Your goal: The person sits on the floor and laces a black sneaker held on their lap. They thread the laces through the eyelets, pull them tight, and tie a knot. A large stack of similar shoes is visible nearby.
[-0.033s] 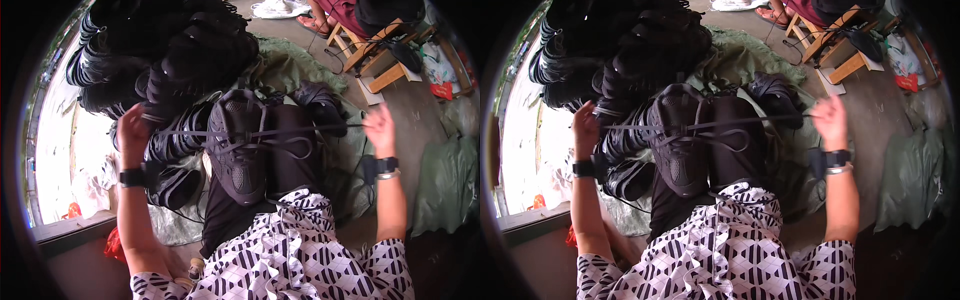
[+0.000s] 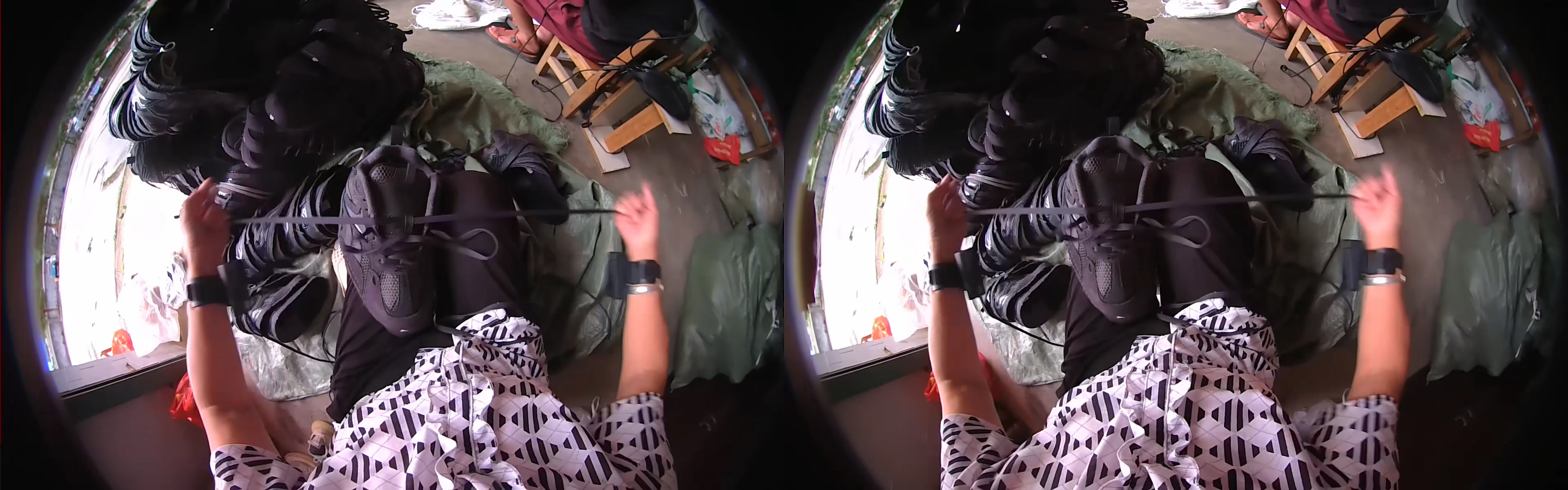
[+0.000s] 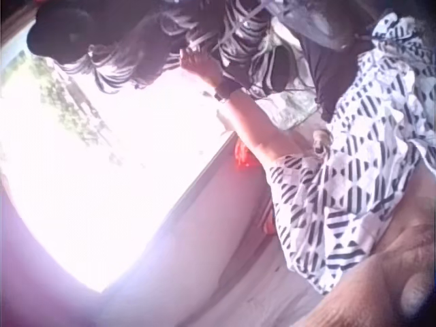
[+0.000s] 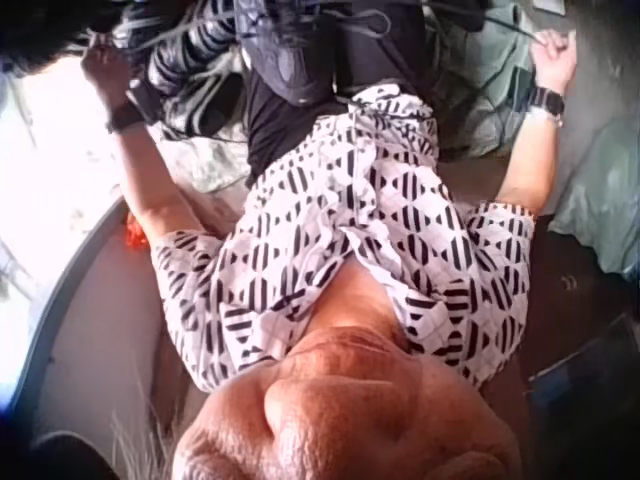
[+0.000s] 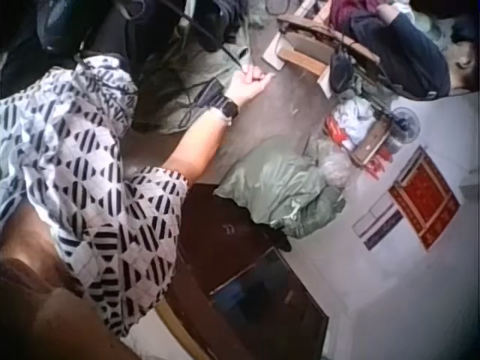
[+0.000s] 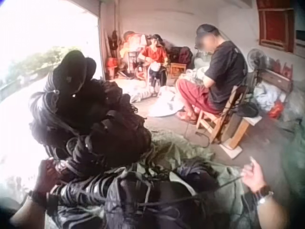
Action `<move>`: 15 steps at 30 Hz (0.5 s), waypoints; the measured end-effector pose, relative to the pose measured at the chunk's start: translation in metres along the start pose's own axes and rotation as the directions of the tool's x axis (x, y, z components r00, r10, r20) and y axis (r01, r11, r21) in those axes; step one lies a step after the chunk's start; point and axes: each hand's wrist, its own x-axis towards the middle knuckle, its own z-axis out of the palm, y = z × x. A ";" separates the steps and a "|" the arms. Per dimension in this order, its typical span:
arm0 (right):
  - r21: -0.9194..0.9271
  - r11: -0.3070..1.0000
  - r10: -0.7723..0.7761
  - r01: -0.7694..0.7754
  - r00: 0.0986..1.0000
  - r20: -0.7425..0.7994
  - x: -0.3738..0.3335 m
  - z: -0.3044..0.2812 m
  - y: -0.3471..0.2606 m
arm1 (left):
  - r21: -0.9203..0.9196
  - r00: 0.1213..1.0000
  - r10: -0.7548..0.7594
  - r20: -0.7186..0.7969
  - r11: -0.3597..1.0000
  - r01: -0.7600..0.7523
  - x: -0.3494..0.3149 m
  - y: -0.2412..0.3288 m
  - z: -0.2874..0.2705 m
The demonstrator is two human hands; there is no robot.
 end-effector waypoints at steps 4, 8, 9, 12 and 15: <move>0.087 0.995 -0.015 0.049 0.933 -0.360 -0.031 -0.063 -0.048 | 0.067 0.998 0.029 -0.053 0.997 -0.026 -0.003 0.004 -0.046; -0.275 0.961 -0.029 -0.037 0.972 -0.235 -0.029 0.003 0.014 | 0.418 0.955 0.036 0.296 0.894 -0.163 -0.081 -0.012 0.079; -0.346 0.934 0.028 -0.086 0.985 -0.169 -0.027 0.023 0.030 | 0.523 0.863 0.058 0.501 0.774 -0.356 -0.106 -0.007 0.107; -0.616 0.778 0.172 -0.125 0.985 0.017 -0.027 0.089 0.072 | 0.399 0.425 0.079 0.902 0.227 -0.889 -0.139 -0.019 0.148; -0.725 0.685 0.297 -0.069 0.935 0.192 -0.034 0.146 0.113 | 0.469 0.469 0.033 0.883 -0.017 -0.883 -0.147 -0.028 0.158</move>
